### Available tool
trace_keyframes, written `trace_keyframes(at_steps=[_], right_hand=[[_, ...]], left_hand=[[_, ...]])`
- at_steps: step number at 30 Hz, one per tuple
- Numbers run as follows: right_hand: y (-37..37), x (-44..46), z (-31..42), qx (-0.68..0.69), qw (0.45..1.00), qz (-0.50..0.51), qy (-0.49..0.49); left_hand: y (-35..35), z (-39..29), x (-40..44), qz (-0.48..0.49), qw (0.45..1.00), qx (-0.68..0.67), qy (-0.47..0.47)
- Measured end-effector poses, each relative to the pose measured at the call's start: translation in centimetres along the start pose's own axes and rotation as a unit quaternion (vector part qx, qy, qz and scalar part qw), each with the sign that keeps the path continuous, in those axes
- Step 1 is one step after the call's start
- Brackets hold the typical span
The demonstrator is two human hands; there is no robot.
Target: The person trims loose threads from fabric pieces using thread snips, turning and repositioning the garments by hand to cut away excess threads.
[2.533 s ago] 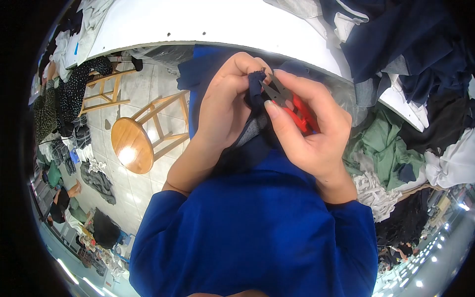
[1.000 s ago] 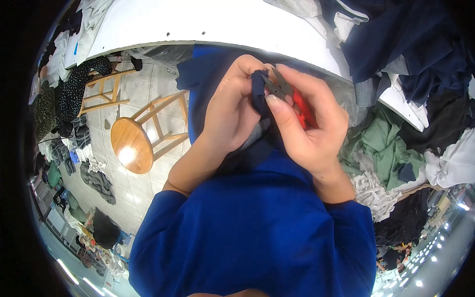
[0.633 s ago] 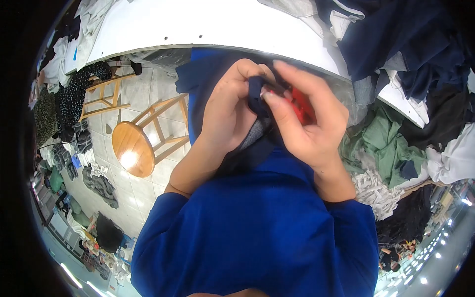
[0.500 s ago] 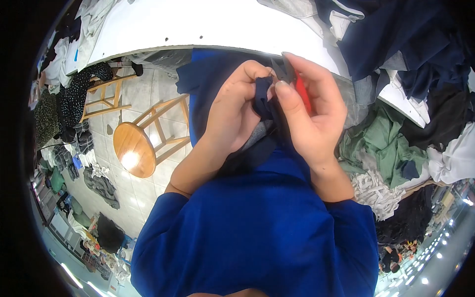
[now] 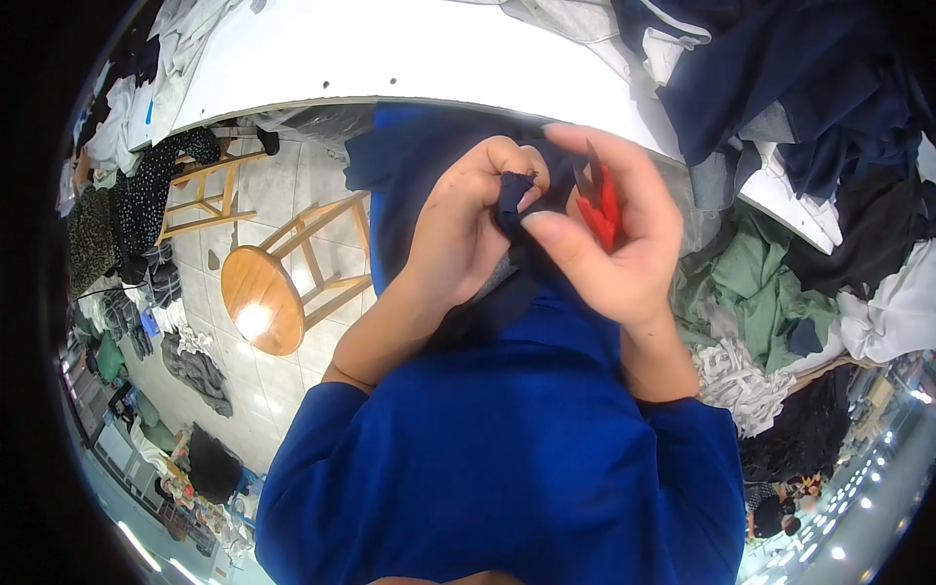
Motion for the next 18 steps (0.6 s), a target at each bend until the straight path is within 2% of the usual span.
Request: trace_keyframes(at_steps=[3, 4, 6, 7, 9, 12, 14, 15, 17, 18], right_hand=[[0.8, 0.3, -0.3, -0.094, 0.995, -0.021, 0.023], [1.1, 0.3, -0.3, -0.070, 0.993, -0.087, -0.026], [0.6, 0.3, -0.4, -0.046, 0.992, -0.117, 0.000], [-0.3, 0.4, -1.3, -0.097, 0.984, -0.147, -0.038], [-2.0, 0.4, -3.1, 0.043, 0.959, -0.276, 0.038], [-2.9, 0.7, -2.5, 0.071, 0.969, -0.236, 0.016], [-1.4, 0.3, -1.5, 0.075, 0.988, -0.135, 0.001], [-0.7, 0.1, -1.0, 0.066, 0.994, -0.085, -0.009], [-0.3, -0.6, -0.4, -0.025, 0.999, -0.038, 0.029], [-0.3, -0.6, 0.1, -0.085, 0.996, -0.017, 0.007]], left_hand=[[-0.4, 0.4, -0.1, 0.003, 1.000, -0.002, 0.000], [-0.6, 0.7, -0.2, -0.003, 1.000, -0.004, -0.001], [-0.5, 1.2, -0.5, 0.017, 0.999, 0.020, -0.019], [-0.3, 1.5, -0.6, 0.036, 0.998, 0.045, -0.035], [0.2, 1.4, -0.7, 0.061, 0.997, 0.017, -0.049], [0.7, 0.5, -0.3, 0.077, 0.996, -0.029, -0.030], [0.2, -0.3, -0.1, -0.007, 1.000, -0.005, -0.024], [0.0, -0.4, -0.1, -0.009, 1.000, -0.009, -0.019], [-0.4, -0.7, -0.1, 0.008, 1.000, -0.024, -0.014], [-0.4, -0.9, -0.1, 0.023, 0.999, -0.037, -0.008]])
Point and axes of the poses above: each hand's wrist, its own x-axis towards the middle knuckle, its own y-axis out of the palm, z = x × y, the point moved 6 cm from there along x, towards the middle knuckle, and after that the axes turned 14 degrees about z, right-handed, at the moved point
